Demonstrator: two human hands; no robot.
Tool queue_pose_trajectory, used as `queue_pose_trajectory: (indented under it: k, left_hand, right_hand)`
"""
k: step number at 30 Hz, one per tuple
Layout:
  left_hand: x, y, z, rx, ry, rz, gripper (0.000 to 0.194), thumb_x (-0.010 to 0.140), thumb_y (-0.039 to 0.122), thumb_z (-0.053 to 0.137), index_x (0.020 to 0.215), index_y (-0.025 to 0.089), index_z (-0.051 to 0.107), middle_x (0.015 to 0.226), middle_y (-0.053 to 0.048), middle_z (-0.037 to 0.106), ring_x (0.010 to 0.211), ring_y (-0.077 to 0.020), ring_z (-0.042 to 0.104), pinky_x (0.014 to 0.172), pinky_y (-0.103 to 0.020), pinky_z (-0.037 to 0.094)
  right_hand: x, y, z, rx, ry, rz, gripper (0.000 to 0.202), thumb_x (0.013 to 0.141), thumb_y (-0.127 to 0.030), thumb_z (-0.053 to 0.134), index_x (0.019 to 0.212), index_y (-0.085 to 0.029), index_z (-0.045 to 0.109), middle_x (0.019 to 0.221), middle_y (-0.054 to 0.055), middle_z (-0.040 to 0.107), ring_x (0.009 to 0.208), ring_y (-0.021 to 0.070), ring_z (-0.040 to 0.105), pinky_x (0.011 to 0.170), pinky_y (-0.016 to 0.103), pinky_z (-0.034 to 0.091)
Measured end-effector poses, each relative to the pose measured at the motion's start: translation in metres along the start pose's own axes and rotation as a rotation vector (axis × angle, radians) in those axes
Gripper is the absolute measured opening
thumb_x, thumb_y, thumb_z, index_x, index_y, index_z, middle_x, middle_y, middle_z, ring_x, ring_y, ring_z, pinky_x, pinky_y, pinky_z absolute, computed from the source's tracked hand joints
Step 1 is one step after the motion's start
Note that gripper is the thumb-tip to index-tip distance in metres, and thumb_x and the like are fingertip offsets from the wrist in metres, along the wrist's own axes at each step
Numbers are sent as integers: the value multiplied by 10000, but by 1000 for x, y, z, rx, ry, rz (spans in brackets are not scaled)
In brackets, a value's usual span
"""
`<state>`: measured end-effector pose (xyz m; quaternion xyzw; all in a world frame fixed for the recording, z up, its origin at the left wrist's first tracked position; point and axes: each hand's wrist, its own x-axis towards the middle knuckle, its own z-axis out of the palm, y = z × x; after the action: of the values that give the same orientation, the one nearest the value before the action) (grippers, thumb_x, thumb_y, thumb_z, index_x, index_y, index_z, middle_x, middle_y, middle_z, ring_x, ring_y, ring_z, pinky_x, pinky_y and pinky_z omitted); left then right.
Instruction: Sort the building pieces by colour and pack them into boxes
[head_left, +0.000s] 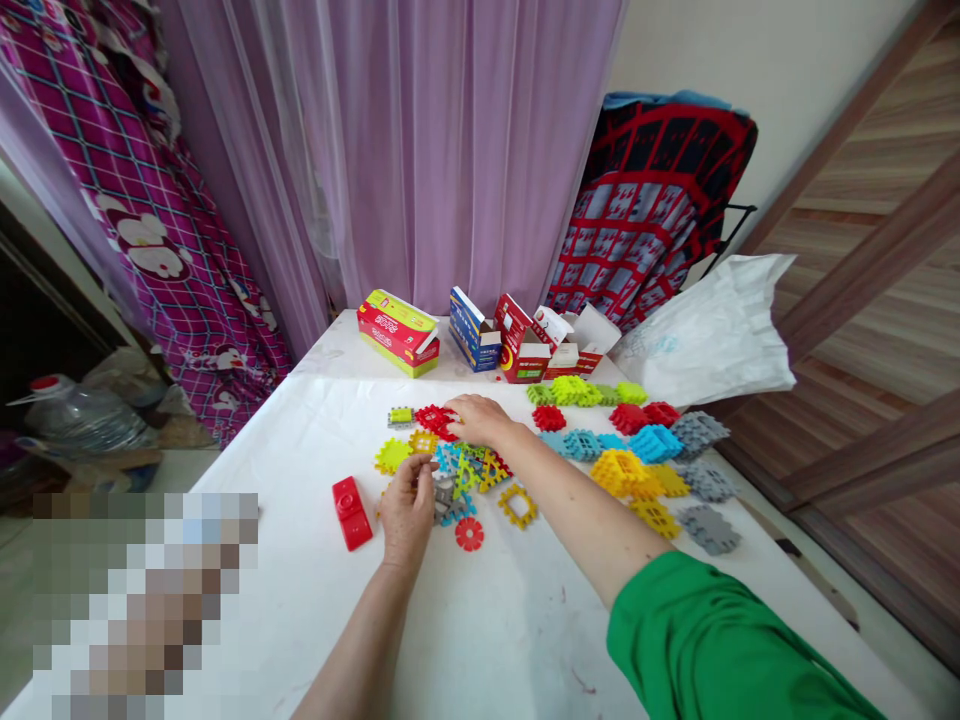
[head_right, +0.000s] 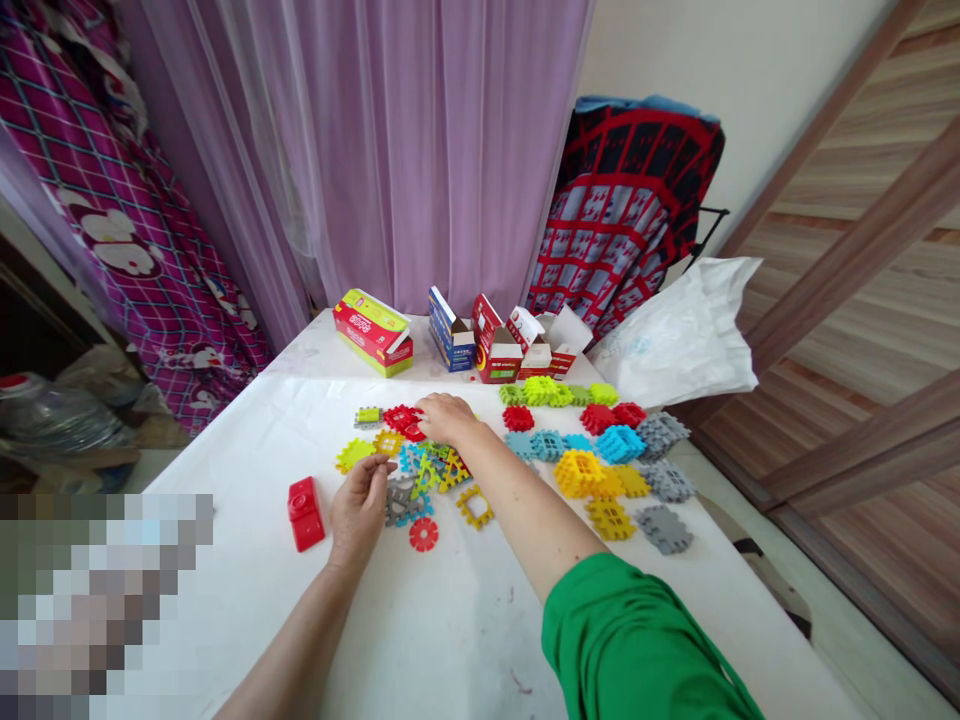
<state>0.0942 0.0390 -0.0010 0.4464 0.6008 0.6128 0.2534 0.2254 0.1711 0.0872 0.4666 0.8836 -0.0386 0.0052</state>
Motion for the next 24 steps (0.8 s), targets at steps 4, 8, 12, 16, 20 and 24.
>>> queue_pose_trajectory:
  k: [4, 8, 12, 16, 20, 24]
  left_hand:
    - [2, 0, 0, -34, 12, -7, 233, 827, 398, 521, 926, 215, 626, 838, -39, 736, 799, -179, 700, 765, -315, 547]
    - [3, 0, 1, -57, 36, -6, 223, 830, 378, 515, 930, 205, 615, 846, -45, 733, 828, -182, 700, 807, -332, 540]
    - [2, 0, 2, -74, 37, -12, 219, 831, 362, 521, 945, 200, 615, 854, -50, 729, 838, -181, 697, 824, -339, 535]
    - [2, 2, 2, -104, 39, -13, 203, 836, 352, 519, 935, 199, 608, 860, -54, 724, 850, -177, 690, 804, -322, 539]
    - [4, 6, -1, -70, 72, -18, 265, 829, 392, 545, 996, 196, 605, 1005, -73, 693, 836, -159, 664, 665, -253, 531]
    - [7, 9, -4, -66, 56, -70, 438, 805, 503, 564, 1116, 194, 587, 1035, -80, 663, 766, -146, 639, 555, -224, 497]
  right_hand:
    - [11, -26, 12, 34, 25, 17, 414, 839, -440, 549, 1198, -238, 586, 1251, 90, 618, 1150, 253, 557, 956, 377, 423]
    - [18, -42, 21, 70, 50, 141, 388, 824, -449, 564, 1128, -210, 603, 1174, 120, 642, 1113, 278, 570, 931, 411, 434]
    - [21, -46, 22, 101, 80, 171, 337, 810, -334, 575, 1113, -189, 604, 1153, 128, 649, 1112, 287, 569, 925, 408, 441]
    - [15, -35, 21, 137, 99, 141, 476, 778, -288, 607, 1240, -196, 534, 1213, 98, 632, 1119, 244, 577, 950, 347, 438]
    - [-8, -18, 17, 249, 154, 1, 579, 747, -250, 655, 1303, -215, 497, 1285, 88, 602, 1161, 229, 563, 994, 349, 421]
    - [-41, -11, 9, 264, 163, -291, 636, 740, -162, 658, 1346, -228, 476, 1332, 92, 570, 1227, 225, 521, 1042, 377, 391]
